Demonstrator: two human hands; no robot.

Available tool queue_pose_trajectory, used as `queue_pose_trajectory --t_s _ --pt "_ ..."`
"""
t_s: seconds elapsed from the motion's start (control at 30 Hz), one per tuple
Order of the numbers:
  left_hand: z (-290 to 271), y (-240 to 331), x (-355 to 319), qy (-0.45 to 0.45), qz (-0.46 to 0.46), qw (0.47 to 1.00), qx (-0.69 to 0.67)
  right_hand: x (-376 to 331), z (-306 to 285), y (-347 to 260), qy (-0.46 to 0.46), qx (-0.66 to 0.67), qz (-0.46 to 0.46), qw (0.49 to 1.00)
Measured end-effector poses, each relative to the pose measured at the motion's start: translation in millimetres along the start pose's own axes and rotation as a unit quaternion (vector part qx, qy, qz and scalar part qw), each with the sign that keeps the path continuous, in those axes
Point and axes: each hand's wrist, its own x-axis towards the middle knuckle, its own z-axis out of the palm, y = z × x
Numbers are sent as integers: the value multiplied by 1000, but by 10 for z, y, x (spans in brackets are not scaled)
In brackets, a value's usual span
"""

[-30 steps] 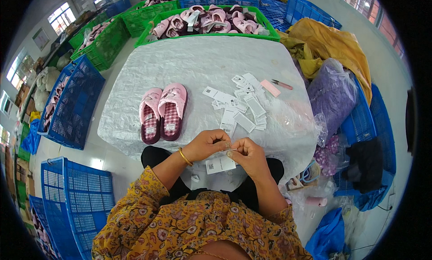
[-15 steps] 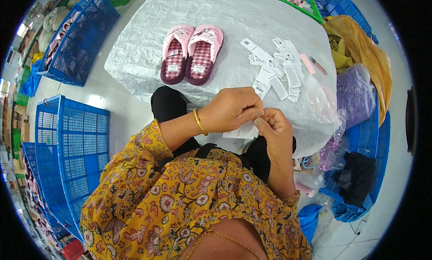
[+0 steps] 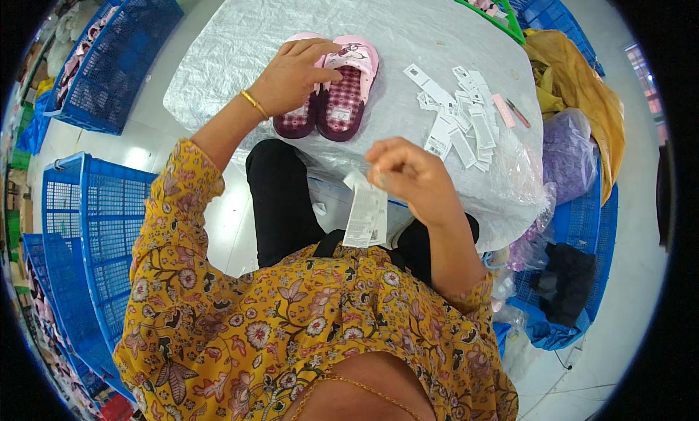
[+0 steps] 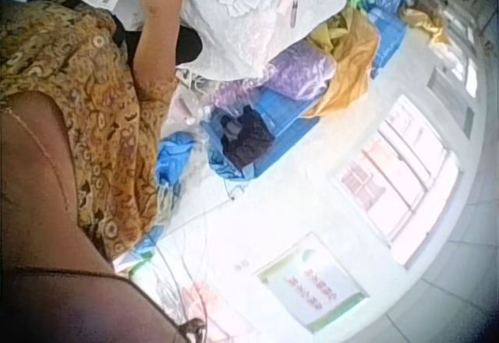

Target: The person sits at a table and attaches price tags to pink slippers by hand. They pick up tags, peel them, and affix them to the slippers, then place the finished pairs into a green crate. The person later walks through the warehouse and hands the slippers to another worker.

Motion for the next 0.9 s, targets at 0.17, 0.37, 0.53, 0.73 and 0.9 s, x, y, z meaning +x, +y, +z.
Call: queue_pose_trajectory --t_s 0.17,0.37,0.53,0.73,0.9 --pt "151 -214 24 -39 37 999 -10 751 85 199 77 33 96 992" --pt "319 -273 71 -30 16 999 -36 1267 126 485 186 -88 89 975" --pt "354 -316 126 -45 -11 995 -93 1446 61 731 219 -227 83 945" --pt "437 -430 110 -68 -13 981 -181 1473 118 682 218 -312 99 919" --pt "440 -466 52 -76 -33 962 -262 1503 137 679 218 -345 99 907"
